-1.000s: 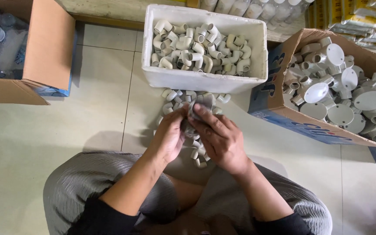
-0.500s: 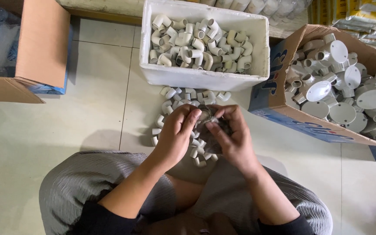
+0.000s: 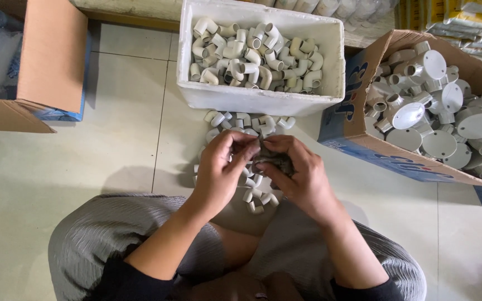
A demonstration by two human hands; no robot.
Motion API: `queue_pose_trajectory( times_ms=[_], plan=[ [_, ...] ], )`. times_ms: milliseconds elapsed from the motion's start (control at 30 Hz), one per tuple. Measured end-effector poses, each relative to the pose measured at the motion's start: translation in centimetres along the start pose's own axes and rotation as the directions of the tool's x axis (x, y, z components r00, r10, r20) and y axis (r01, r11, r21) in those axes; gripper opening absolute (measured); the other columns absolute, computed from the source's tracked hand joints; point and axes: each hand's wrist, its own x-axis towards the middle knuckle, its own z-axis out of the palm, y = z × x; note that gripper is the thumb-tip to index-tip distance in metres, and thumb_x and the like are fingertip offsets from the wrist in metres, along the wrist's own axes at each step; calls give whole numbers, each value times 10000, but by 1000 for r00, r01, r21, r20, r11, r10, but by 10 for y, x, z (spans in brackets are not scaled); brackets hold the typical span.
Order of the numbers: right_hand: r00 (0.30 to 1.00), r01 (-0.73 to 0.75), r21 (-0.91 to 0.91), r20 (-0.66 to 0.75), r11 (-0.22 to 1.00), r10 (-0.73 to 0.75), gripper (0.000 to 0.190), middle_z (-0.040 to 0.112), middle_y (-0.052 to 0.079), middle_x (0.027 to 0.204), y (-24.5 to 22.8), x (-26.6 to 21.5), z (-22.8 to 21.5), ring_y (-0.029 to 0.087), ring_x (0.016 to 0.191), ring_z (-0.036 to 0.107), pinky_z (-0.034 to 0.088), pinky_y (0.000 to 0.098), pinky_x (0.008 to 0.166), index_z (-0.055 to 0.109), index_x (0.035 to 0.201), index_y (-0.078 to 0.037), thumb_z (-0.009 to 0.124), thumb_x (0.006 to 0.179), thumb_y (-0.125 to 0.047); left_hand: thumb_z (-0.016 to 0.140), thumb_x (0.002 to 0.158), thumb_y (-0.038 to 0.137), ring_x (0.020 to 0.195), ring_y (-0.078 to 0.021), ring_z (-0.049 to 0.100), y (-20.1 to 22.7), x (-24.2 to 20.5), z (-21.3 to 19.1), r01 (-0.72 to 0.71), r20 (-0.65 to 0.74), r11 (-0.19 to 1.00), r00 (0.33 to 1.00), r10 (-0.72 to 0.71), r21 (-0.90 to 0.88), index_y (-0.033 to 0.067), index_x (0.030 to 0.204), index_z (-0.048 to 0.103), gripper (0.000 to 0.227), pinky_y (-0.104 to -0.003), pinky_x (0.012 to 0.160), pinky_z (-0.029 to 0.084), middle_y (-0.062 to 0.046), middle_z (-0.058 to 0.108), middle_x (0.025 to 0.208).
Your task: The person sits on the floor and wipes white plastic pipe fittings with a cloth. They pick up fittings from a pile on the floor, wipe them, and place them into a white styrofoam box. The person handles the fittings one at a time throughout the clip.
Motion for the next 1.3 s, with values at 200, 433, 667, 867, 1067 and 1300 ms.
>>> queue_pose_trajectory(
  times_ms=[200, 433, 667, 867, 1067, 1300],
  plan=[
    [905, -360, 187, 308, 914, 293, 306, 729, 233, 908, 22, -6, -23, 292, 805, 720, 580, 501, 740, 648, 1105, 53, 755, 842, -63, 704, 950, 65, 700, -217, 652, 3, -3, 1, -174, 165, 983, 973, 162, 58, 7, 951, 686, 61, -333, 644, 558, -141, 666, 827],
    [808, -590, 442, 323, 676, 493, 178, 593, 118, 681, 38, -9, -16, 173, 580, 616, 558, 355, 532, 684, 905, 43, 597, 959, -102, 697, 951, 63, 722, -212, 663, 6, -5, 4, -169, 219, 986, 962, 163, 8, 9, 956, 674, 59, -341, 676, 566, -133, 682, 861],
    [698, -343, 898, 47, 276, 714, 320, 717, 202, 930, 8, -1, 29, 234, 807, 734, 609, 362, 742, 646, 1185, 64, 621, 1003, -198, 704, 948, 51, 803, -249, 679, 1, -5, 8, -269, 24, 952, 963, 269, 144, 21, 956, 641, 70, -362, 747, 571, -136, 682, 942],
    [720, -273, 895, -54, 354, 692, 282, 723, 228, 932, 27, -15, 44, 254, 799, 736, 625, 353, 715, 654, 1173, 71, 683, 936, -78, 740, 905, -3, 828, -310, 702, 3, -18, 22, -329, -23, 893, 936, 352, 306, 22, 920, 654, 90, -406, 734, 586, -148, 686, 930],
    [648, -286, 818, -218, 499, 729, 130, 665, 193, 569, 39, -23, 54, 216, 462, 687, 563, 307, 412, 705, 948, 40, 743, 924, -83, 781, 892, 59, 865, -262, 718, -27, -25, 31, -488, 53, 673, 829, 557, 555, 57, 928, 705, 84, -363, 760, 587, -116, 701, 959],
    [549, -229, 903, -188, 363, 814, 129, 715, 187, 724, 20, -12, 51, 248, 644, 749, 627, 361, 608, 724, 956, 24, 791, 877, -52, 726, 955, 120, 766, -260, 693, -14, -13, 24, -177, -143, 962, 968, 209, 209, 35, 934, 669, 105, -378, 724, 566, -108, 673, 839]
  ],
)
